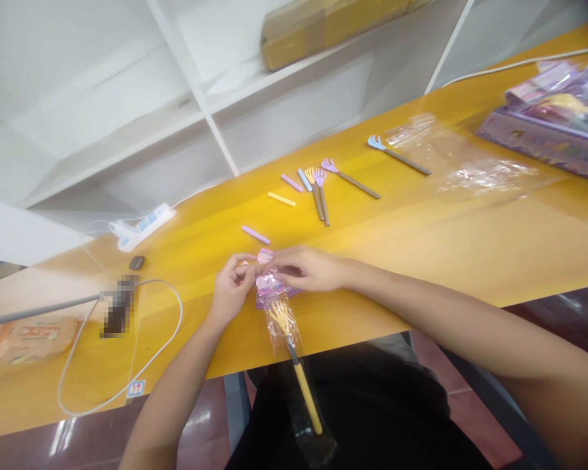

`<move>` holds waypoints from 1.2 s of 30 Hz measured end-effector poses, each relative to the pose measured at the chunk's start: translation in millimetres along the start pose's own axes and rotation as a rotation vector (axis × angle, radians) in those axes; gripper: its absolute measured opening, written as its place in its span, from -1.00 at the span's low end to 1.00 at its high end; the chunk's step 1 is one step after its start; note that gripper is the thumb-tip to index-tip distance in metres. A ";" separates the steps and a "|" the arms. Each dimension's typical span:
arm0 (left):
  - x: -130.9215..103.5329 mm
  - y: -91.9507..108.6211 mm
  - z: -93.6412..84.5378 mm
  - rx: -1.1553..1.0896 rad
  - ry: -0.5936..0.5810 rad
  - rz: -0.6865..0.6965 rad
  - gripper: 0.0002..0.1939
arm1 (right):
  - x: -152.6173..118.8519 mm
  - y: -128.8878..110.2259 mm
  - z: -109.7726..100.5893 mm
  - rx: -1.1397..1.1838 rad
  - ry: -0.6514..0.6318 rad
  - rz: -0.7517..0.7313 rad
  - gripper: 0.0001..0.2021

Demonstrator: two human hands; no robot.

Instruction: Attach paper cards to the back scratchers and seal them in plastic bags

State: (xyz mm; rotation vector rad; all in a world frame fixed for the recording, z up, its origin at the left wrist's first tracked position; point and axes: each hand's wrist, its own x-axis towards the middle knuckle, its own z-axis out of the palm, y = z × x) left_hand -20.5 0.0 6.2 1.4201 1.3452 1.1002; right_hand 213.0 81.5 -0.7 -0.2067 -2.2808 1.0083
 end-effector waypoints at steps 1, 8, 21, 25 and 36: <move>-0.2 0.4 0.3 0.005 0.004 -0.002 -0.58 | -0.1 -0.4 -0.3 0.002 0.006 -0.003 -0.73; -0.9 2.2 1.6 -0.006 -0.001 -0.017 -0.54 | 0.0 1.7 -1.2 -0.003 -0.010 -0.017 -0.72; -1.0 0.0 -0.9 -0.045 -0.046 0.030 -0.61 | 1.0 5.4 1.7 -0.056 0.165 0.136 -0.74; -0.9 -0.7 -2.2 -0.026 -0.035 0.039 -0.63 | 2.0 5.1 2.4 -0.043 0.152 0.047 -0.78; -1.6 1.4 -2.3 0.026 -0.153 0.016 -0.59 | 3.2 -0.3 -2.5 0.021 -0.015 -0.045 -0.65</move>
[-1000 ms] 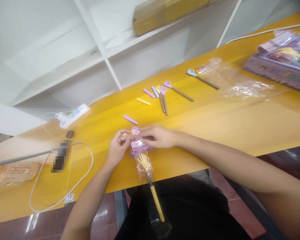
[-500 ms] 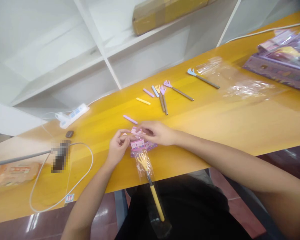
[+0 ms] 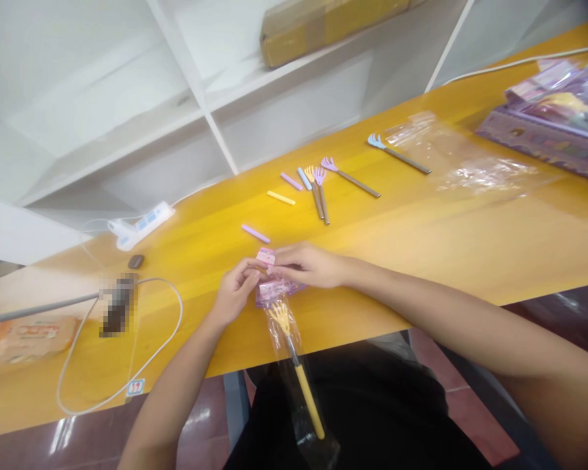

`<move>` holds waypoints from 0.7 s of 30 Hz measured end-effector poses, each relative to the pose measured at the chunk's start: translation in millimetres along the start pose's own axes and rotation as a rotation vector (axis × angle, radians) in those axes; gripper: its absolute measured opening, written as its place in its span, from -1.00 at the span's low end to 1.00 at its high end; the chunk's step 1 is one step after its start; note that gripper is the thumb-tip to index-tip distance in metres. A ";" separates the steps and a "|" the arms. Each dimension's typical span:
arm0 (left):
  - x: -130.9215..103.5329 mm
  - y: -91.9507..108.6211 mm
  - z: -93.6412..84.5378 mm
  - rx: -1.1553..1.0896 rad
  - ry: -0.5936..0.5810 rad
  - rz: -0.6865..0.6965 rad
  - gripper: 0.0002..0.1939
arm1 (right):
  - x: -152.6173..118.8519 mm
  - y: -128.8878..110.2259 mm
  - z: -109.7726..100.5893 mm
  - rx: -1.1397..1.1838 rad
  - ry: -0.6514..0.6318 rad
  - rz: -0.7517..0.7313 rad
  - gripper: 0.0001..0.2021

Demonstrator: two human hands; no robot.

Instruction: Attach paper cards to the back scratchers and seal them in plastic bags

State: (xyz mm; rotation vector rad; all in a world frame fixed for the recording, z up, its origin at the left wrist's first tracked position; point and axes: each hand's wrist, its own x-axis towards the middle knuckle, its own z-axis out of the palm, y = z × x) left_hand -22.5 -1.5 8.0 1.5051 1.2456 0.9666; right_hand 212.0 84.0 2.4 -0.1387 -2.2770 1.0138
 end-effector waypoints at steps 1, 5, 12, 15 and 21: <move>-0.1 -0.5 0.3 0.000 -0.012 -0.003 -0.59 | -0.1 0.2 0.1 0.000 -0.002 0.006 -0.65; -0.7 -4.2 0.2 0.015 -0.024 0.005 -0.65 | -2.2 3.4 3.4 0.008 0.024 0.119 -0.73; 0.2 -5.1 0.6 0.008 -0.038 0.024 -0.67 | -2.7 7.8 7.9 -0.026 -0.044 0.105 -0.74; 0.3 -3.6 1.4 -0.027 -0.086 0.036 -0.59 | -2.0 7.3 9.0 -0.045 -0.066 0.113 -0.75; 0.0 -3.8 3.4 -0.006 -0.105 0.042 -0.55 | -3.0 7.7 11.4 -0.117 -0.116 0.110 -0.71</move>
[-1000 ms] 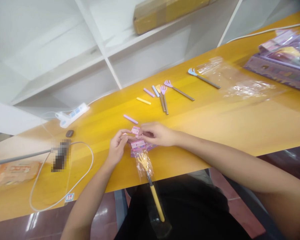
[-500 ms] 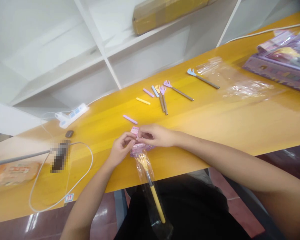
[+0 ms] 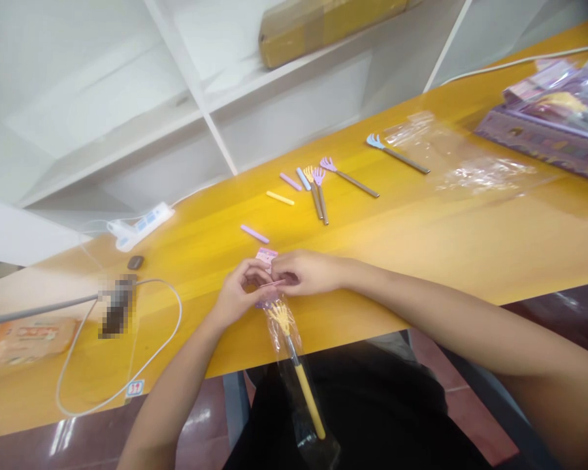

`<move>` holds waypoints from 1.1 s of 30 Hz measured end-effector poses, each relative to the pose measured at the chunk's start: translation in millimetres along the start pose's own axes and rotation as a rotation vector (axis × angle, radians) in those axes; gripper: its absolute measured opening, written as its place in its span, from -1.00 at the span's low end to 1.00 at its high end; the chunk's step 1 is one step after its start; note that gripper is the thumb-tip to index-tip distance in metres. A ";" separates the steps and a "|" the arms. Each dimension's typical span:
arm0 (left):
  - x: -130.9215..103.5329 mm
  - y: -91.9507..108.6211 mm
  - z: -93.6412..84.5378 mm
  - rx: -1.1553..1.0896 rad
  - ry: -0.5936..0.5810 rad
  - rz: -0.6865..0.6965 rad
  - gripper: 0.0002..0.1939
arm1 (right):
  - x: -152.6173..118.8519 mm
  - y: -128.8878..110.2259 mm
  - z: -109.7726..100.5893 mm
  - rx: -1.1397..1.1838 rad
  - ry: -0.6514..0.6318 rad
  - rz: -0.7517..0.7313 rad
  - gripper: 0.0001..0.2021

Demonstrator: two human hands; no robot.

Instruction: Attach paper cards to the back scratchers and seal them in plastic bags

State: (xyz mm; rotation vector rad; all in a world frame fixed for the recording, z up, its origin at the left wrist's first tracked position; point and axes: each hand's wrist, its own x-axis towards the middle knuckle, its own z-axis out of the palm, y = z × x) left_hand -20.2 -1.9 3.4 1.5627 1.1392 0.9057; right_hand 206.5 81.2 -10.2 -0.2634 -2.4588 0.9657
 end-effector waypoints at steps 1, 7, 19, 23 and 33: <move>0.1 -0.5 0.4 -0.009 0.008 0.003 -0.57 | 0.0 0.2 0.3 -0.008 -0.012 -0.002 -0.71; 1.0 0.5 3.5 -0.015 0.042 0.016 -0.62 | -0.1 -0.4 -0.3 -0.012 -0.061 0.001 -0.76; 0.8 0.3 3.7 0.085 -0.068 0.091 -0.57 | -0.7 -5.5 -3.4 -0.014 -0.121 0.048 -0.99; 0.0 -2.0 3.2 0.083 -0.081 0.101 -0.55 | -0.8 -3.4 -1.9 -0.017 -0.127 0.056 -0.96; -1.2 -4.4 1.5 0.122 -0.095 0.109 -0.53 | -0.7 -1.3 0.1 -0.019 -0.116 0.045 -0.79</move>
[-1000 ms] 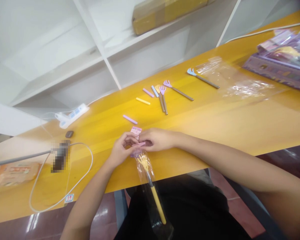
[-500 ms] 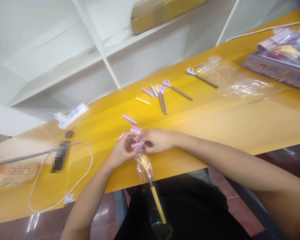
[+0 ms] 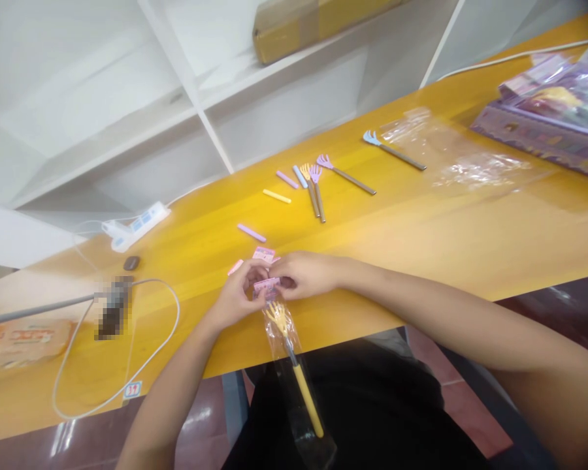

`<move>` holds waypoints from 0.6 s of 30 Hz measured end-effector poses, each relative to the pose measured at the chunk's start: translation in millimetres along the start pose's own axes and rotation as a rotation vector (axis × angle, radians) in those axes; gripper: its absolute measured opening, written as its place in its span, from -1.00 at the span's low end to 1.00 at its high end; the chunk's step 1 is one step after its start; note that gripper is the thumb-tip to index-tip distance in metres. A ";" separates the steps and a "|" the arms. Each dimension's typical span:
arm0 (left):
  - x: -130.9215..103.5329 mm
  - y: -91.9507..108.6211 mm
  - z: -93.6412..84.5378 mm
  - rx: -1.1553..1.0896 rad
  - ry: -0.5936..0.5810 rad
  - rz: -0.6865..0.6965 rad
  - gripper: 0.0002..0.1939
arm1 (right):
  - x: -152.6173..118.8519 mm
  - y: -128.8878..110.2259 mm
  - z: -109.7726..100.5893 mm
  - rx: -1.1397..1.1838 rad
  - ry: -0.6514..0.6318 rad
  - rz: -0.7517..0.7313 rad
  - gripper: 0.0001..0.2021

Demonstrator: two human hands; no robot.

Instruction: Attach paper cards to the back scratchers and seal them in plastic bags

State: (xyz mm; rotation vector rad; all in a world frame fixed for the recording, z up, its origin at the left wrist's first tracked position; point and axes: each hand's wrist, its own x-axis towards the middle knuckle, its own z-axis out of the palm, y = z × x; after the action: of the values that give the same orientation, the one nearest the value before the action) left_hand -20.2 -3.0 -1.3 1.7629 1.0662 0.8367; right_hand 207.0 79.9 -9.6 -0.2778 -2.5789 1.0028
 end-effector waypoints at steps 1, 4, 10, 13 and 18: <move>-0.1 -0.8 -0.1 0.005 -0.003 0.000 -0.53 | -0.1 -0.4 -0.2 -0.001 -0.003 -0.001 -0.79; -0.2 -1.6 -0.7 0.018 -0.014 0.002 -0.52 | -0.7 -1.2 -0.7 0.000 -0.012 -0.002 -0.83; 0.1 9.6 -0.9 0.003 -0.027 -0.043 -0.57 | -1.7 -1.2 -2.6 0.011 -0.007 -0.011 -0.90; -0.1 15.9 0.3 0.015 -0.064 -0.123 -0.46 | -1.6 -1.7 -3.7 0.022 0.015 -0.012 -0.94; -1.0 16.2 -0.4 -0.023 -0.086 -0.152 -0.34 | -1.7 -1.9 -6.7 0.292 0.002 0.066 -0.92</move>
State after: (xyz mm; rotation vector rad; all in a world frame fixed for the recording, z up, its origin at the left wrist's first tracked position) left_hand -15.9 -7.6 13.6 1.6602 1.1136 0.6711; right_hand 211.1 82.1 -4.3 -0.2857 -2.3928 1.3822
